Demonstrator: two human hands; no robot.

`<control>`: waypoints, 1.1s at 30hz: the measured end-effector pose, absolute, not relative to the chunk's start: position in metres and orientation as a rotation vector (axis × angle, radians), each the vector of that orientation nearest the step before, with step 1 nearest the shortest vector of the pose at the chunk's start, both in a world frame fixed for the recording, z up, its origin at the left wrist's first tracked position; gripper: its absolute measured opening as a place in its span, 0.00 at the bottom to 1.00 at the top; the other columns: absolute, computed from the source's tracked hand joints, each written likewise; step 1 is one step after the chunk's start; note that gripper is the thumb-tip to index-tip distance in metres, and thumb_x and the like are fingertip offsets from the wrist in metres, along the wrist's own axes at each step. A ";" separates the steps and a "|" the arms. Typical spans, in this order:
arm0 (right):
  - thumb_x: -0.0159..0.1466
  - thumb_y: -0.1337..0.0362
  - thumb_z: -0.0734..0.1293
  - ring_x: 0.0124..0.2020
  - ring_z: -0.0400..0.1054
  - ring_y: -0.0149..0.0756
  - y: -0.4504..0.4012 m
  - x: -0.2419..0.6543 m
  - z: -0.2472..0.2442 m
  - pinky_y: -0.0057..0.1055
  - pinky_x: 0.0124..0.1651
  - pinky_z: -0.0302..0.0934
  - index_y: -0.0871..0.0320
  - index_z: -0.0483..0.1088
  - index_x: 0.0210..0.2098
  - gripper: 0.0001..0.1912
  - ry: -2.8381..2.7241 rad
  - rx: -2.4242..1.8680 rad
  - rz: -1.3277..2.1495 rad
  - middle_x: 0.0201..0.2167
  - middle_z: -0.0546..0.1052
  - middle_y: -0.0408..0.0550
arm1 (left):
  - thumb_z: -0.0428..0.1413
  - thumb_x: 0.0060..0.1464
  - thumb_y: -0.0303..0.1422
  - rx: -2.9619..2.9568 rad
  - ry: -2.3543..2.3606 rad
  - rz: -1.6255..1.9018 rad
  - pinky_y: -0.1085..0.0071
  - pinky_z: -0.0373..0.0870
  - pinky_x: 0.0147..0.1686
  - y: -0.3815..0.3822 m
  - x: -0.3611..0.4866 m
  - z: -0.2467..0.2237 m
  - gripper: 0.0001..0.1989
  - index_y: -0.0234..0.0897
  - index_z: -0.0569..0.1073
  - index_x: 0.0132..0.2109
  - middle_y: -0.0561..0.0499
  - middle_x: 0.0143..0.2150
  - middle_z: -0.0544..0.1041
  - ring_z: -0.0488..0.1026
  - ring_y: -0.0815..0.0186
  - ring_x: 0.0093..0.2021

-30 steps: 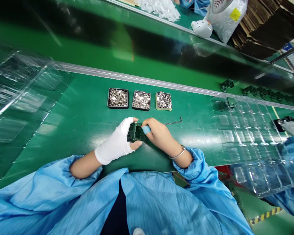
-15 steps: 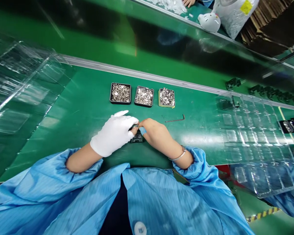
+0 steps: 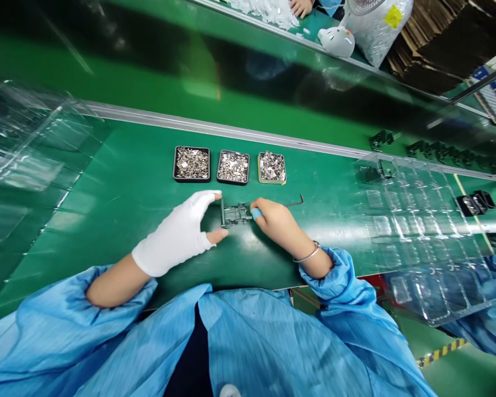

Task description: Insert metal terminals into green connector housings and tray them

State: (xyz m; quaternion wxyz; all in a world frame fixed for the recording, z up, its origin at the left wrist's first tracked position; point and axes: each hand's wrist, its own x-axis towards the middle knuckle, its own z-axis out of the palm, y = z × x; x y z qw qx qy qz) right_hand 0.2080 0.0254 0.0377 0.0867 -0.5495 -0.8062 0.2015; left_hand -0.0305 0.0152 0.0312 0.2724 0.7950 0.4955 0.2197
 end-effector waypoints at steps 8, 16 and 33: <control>0.56 0.78 0.58 0.42 0.64 0.42 0.034 0.282 0.025 0.37 0.48 0.57 0.58 0.69 0.38 0.15 -2.546 -1.512 0.569 0.39 0.73 0.51 | 0.54 0.53 0.37 2.254 1.215 0.529 0.51 0.61 0.63 0.018 -0.014 0.014 0.35 0.32 0.54 0.65 0.37 0.65 0.62 0.59 0.49 0.66; 0.60 0.76 0.58 0.42 0.68 0.35 0.018 0.240 0.018 0.31 0.47 0.62 0.57 0.66 0.42 0.14 -2.368 -1.265 0.954 0.40 0.74 0.48 | 0.58 0.51 0.41 2.208 1.275 0.578 0.47 0.67 0.56 0.014 -0.024 0.008 0.26 0.36 0.63 0.54 0.40 0.53 0.71 0.67 0.46 0.58; 0.60 0.77 0.57 0.41 0.68 0.38 0.022 0.210 0.024 0.31 0.43 0.62 0.58 0.65 0.39 0.12 -2.524 -1.430 0.919 0.39 0.72 0.50 | 0.57 0.52 0.42 2.217 1.281 0.471 0.49 0.63 0.60 0.010 -0.026 0.010 0.25 0.39 0.62 0.55 0.45 0.52 0.72 0.64 0.47 0.60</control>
